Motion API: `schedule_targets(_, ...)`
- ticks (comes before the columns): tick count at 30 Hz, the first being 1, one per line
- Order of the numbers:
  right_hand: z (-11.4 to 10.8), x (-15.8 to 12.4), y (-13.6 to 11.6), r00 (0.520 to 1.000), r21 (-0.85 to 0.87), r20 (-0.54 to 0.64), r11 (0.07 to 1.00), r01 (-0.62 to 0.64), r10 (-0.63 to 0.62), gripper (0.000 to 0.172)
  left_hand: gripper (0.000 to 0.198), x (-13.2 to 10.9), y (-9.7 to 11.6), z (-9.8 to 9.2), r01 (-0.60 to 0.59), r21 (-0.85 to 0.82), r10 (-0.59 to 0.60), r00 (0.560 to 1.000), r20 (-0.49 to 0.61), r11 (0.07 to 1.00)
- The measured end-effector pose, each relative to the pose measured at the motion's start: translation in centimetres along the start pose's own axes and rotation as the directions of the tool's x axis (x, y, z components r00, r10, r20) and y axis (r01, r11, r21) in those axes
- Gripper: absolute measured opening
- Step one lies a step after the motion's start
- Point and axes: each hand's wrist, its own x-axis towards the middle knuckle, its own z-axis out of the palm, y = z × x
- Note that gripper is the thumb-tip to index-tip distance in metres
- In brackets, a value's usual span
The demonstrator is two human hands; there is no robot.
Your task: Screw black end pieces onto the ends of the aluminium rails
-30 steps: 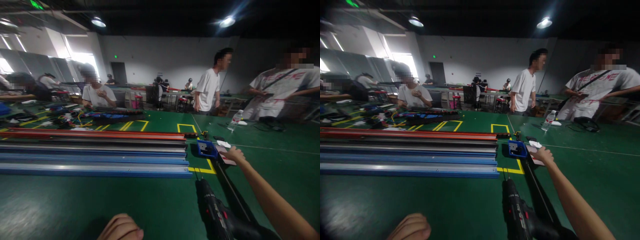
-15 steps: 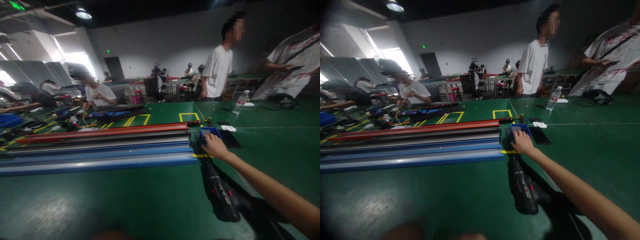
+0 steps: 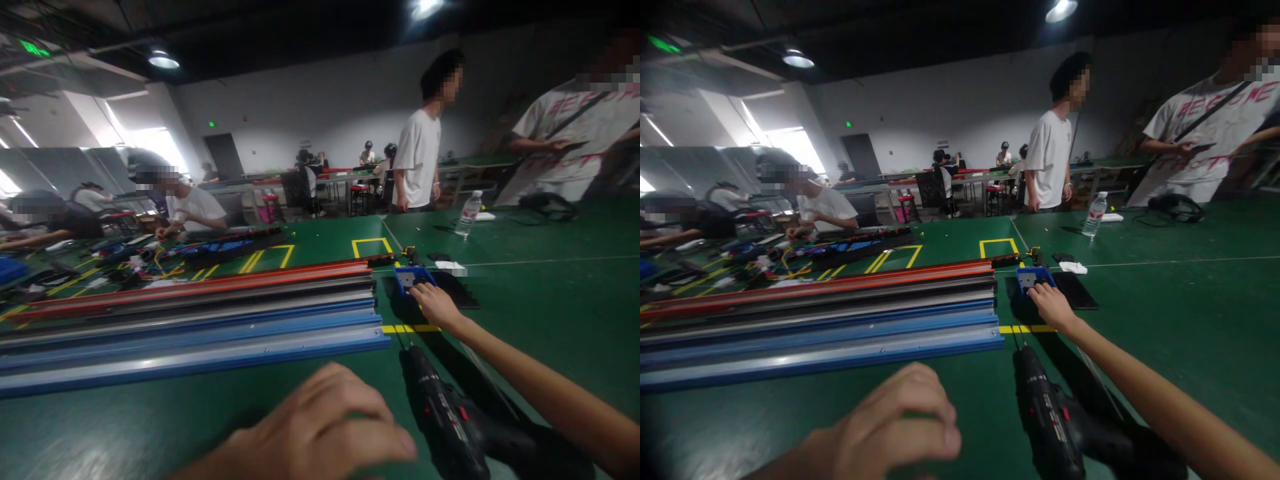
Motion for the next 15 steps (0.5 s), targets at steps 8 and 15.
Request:
schedule_targets(8, -1.7, 0.6, 0.4, 0.997, -0.027, 0.008, 0.997, 0.077, -0.077, 0.026, 0.034, -9.8, -23.9, 1.0, 0.4, 0.525, -0.574, 0.789, 0.221, 0.751)
schedule_targets(15, -3.0, 7.1, -3.1, 0.994, 0.04, -0.07, 0.995, 0.09, -0.087, 0.031, 0.036, -14.5, -34.3, -0.6, 0.608, 0.596, -0.799, 0.593, 0.098, 0.524)
